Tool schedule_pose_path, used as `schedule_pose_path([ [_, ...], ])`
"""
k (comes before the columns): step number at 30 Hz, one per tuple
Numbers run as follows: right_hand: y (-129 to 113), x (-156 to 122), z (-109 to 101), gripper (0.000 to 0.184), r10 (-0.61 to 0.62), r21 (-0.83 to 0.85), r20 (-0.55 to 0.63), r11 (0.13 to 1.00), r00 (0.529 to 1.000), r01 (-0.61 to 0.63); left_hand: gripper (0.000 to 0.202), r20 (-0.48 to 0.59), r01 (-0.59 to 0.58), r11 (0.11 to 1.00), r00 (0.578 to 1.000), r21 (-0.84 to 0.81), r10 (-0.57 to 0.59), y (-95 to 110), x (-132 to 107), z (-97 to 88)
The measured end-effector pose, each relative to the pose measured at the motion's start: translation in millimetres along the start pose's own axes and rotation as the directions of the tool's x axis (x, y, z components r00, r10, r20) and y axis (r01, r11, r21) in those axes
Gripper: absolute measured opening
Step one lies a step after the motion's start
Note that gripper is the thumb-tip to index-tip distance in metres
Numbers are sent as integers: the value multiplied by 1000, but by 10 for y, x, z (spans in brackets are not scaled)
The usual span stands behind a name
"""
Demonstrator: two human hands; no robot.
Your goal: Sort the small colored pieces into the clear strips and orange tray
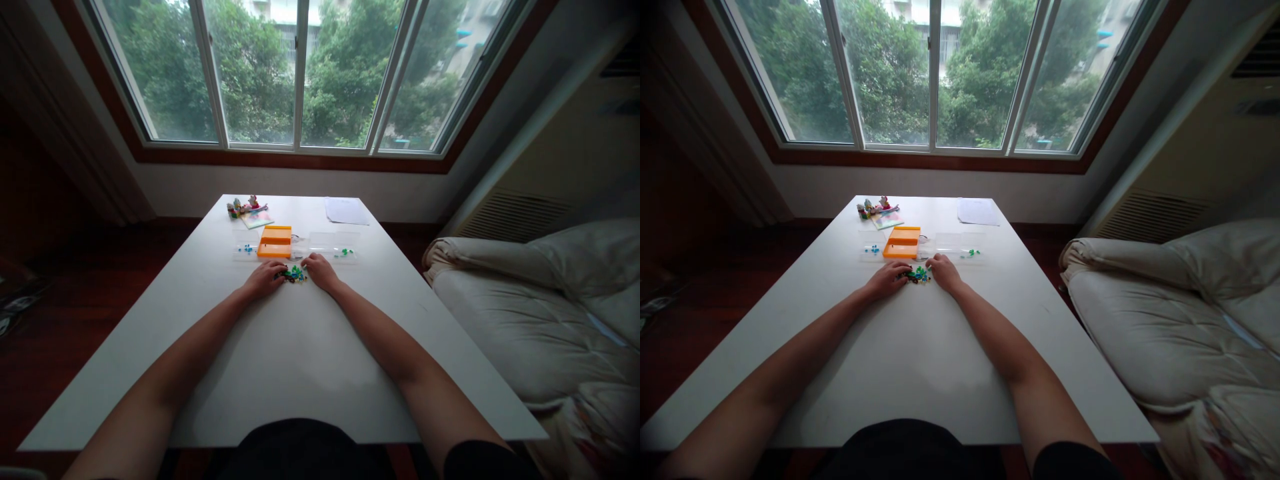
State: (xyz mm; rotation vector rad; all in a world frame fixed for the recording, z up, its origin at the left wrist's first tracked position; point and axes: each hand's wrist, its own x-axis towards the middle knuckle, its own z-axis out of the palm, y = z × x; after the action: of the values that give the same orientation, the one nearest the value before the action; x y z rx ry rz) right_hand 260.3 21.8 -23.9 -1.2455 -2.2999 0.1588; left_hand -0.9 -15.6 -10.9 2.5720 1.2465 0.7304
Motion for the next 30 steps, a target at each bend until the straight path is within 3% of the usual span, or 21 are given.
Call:
schedule_pose_path([
  [10, 248, -42, -136, 29, 10, 141, -56, 990, 998, -2, 34, -49, 11, 1000, 999, -12, -12, -60, -25, -65],
  [24, 97, -40, -74, 13, -38, 25, -6, 999, 999, 38, 30, -99, 48, 999, 994, -22, -50, -130, -21, -34],
  [27, 88, -34, -101, 12, -28, 52, -51, 998, 998, 30, 30, -96, 50, 999, 994, -20, -52, -124, -20, -49],
  [30, 114, -22, -150, 12, 79, 173, -163, 984, 983, -50, 31, -96, 51, 999, 994, -13, -52, -121, -22, -69],
])
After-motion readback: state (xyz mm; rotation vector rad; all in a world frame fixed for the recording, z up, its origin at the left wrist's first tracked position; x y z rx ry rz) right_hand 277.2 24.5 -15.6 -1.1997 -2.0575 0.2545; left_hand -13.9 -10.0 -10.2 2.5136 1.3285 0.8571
